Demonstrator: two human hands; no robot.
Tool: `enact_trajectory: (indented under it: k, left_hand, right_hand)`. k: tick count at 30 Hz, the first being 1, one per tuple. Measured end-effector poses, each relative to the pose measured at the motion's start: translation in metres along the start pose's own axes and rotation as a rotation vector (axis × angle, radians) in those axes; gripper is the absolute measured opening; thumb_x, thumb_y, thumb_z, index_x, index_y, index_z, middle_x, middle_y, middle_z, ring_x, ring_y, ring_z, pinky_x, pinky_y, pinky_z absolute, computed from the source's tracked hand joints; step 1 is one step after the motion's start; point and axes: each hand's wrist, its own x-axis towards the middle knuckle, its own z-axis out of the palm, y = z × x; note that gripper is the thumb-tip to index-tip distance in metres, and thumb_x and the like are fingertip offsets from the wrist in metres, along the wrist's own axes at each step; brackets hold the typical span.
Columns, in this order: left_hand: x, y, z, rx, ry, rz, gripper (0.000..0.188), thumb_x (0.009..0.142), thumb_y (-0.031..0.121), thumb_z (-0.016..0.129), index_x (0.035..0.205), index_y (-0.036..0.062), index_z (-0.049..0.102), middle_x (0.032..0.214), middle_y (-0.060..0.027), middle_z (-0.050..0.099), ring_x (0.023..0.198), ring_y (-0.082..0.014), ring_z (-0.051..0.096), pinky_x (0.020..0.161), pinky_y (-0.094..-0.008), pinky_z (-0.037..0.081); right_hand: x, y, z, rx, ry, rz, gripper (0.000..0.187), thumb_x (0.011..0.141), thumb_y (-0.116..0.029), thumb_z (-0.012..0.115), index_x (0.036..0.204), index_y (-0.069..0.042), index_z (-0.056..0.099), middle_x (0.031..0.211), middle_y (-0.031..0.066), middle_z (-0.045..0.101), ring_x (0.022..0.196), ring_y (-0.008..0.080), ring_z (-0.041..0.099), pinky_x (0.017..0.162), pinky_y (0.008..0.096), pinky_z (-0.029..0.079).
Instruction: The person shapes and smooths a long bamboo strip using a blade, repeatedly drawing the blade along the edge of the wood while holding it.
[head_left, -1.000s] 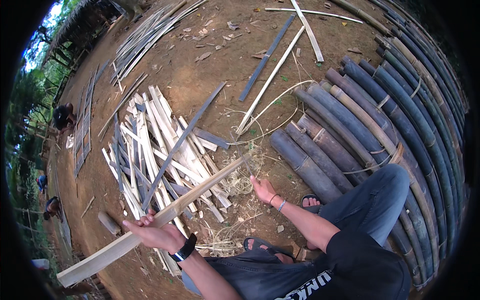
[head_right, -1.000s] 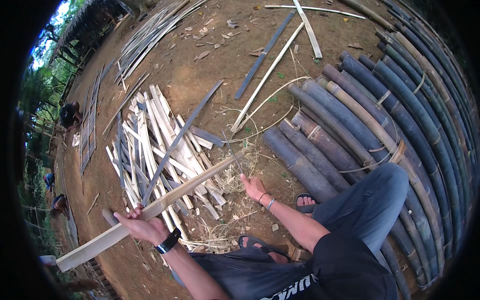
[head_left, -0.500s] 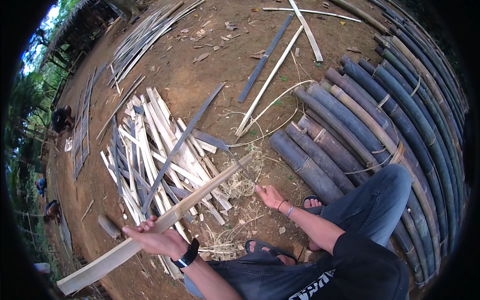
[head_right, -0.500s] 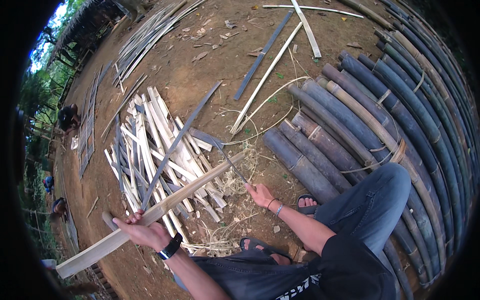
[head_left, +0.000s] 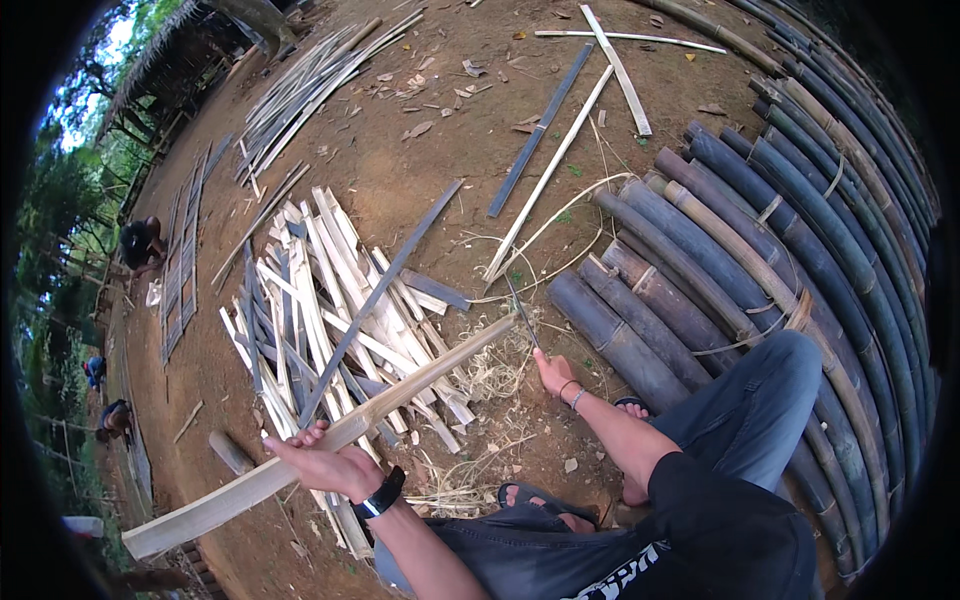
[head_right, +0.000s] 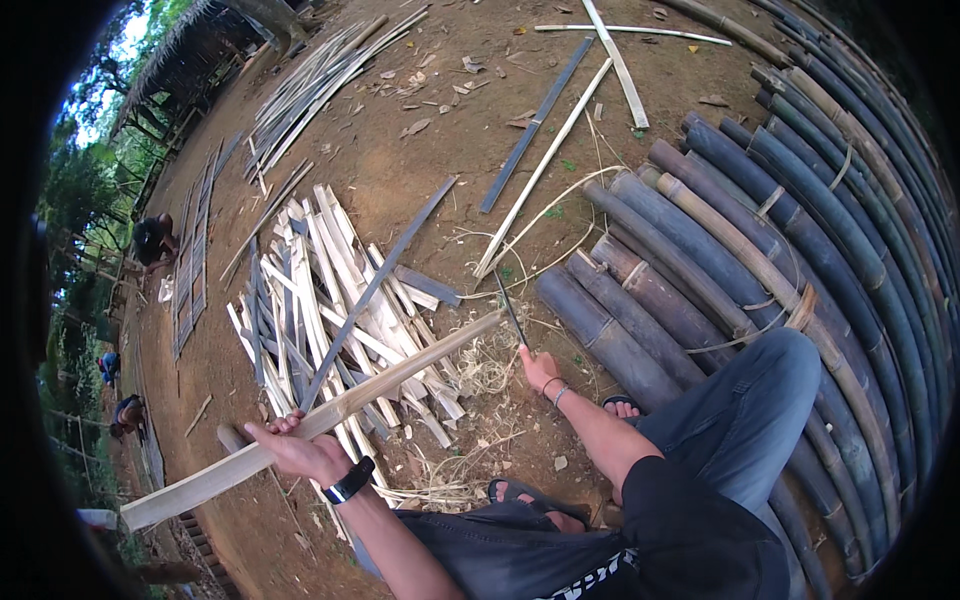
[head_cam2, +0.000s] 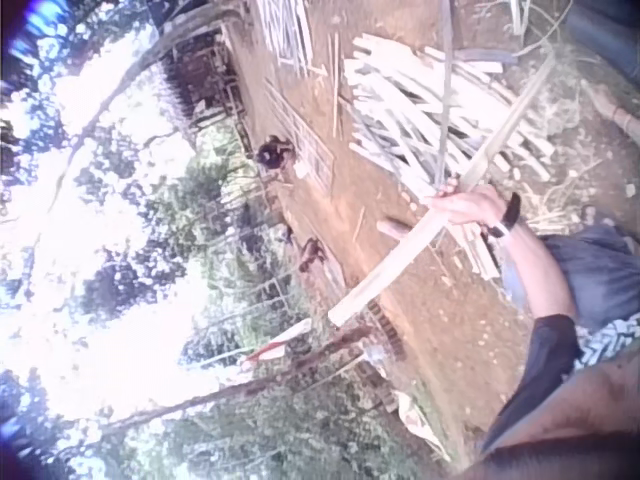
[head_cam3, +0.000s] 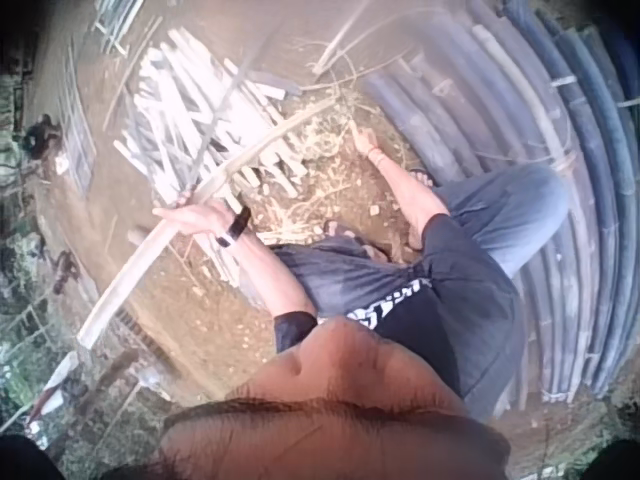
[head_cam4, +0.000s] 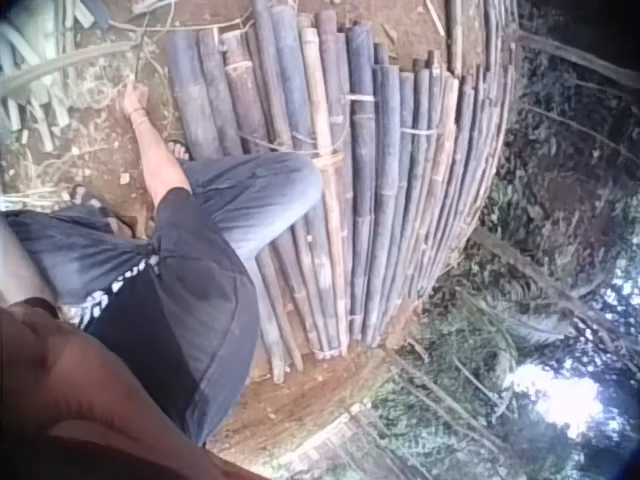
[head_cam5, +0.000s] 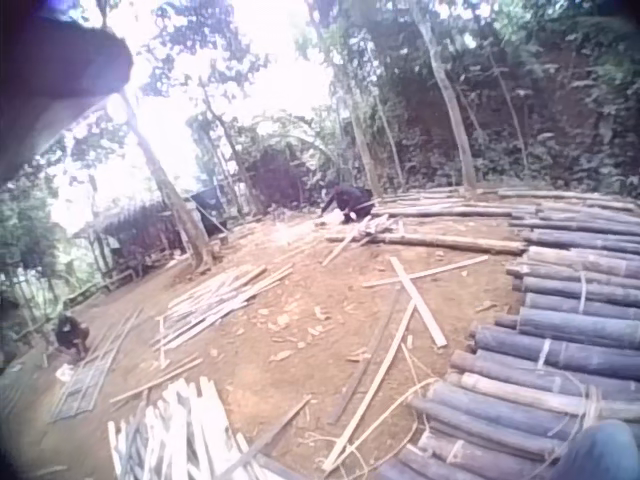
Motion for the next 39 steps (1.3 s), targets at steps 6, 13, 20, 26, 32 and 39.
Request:
enact_trajectory:
  k: [6,13,20,26,32,39]
  left_hand:
    - [0.019,0.039,-0.01,-0.076,0.013,-0.014,0.043,0.091,0.038,0.059,0.064,0.0118,0.04,0.056,0.0008,0.039,0.051,-0.0116,0.041,0.053,-0.0267,0.04]
    - [0.021,0.166,0.011,-0.131,-0.209,0.113,0.038,0.09,0.037,0.06,0.068,0.0127,0.041,0.056,0.0019,0.039,0.05,-0.0093,0.041,0.05,-0.0258,0.041]
    - [-0.043,0.244,0.055,0.054,-0.512,0.288,0.038,0.09,0.037,0.061,0.07,0.0117,0.042,0.056,0.0019,0.038,0.049,-0.0092,0.041,0.047,-0.0255,0.039]
    - [-0.01,0.367,0.055,0.087,-0.642,0.479,0.033,0.091,0.032,0.06,0.072,0.0124,0.043,0.06,0.0041,0.034,0.051,-0.0064,0.035,0.05,-0.0233,0.034]
    - [0.031,0.434,0.01,0.308,-0.434,0.743,0.032,0.088,0.028,0.066,0.071,0.0107,0.046,0.062,0.0025,0.04,0.054,-0.0079,0.039,0.053,-0.0254,0.036]
    - [0.002,0.426,-0.02,0.152,-0.364,0.724,0.034,0.087,0.028,0.067,0.069,0.0099,0.044,0.06,0.0019,0.039,0.054,-0.0089,0.039,0.052,-0.0259,0.035]
  right_hand:
    - [-0.091,-0.06,-0.08,-0.424,-0.026,-0.42,0.069,0.081,-0.063,0.052,0.077,0.005,0.063,0.073,0.0265,0.063,0.075,0.0403,0.064,0.07,0.048,0.049]
    - [-0.195,-0.142,-0.229,-0.774,0.088,-0.741,0.045,0.075,-0.045,0.067,0.087,-0.003,0.058,0.07,0.0196,0.064,0.073,0.0372,0.065,0.066,0.046,0.05]
    - [-0.216,-0.151,-0.251,-0.66,0.26,-0.841,0.038,0.074,-0.037,0.069,0.088,-0.003,0.058,0.07,0.021,0.064,0.072,0.0387,0.063,0.066,0.0476,0.05]
    - [-0.22,-0.152,-0.265,-0.692,0.199,-0.785,0.04,0.074,-0.036,0.069,0.09,-0.002,0.058,0.072,0.0213,0.064,0.074,0.0386,0.064,0.067,0.0472,0.05]
    - [-0.202,-0.14,-0.225,-0.771,0.004,-0.733,0.046,0.078,-0.041,0.067,0.095,0.001,0.057,0.086,0.0254,0.065,0.085,0.0409,0.063,0.076,0.0476,0.05]
    - [-0.112,-0.051,-0.111,-0.753,-0.227,-0.468,0.053,0.088,-0.044,0.052,0.108,0.005,0.055,0.104,0.0302,0.061,0.102,0.043,0.058,0.088,0.0475,0.046]
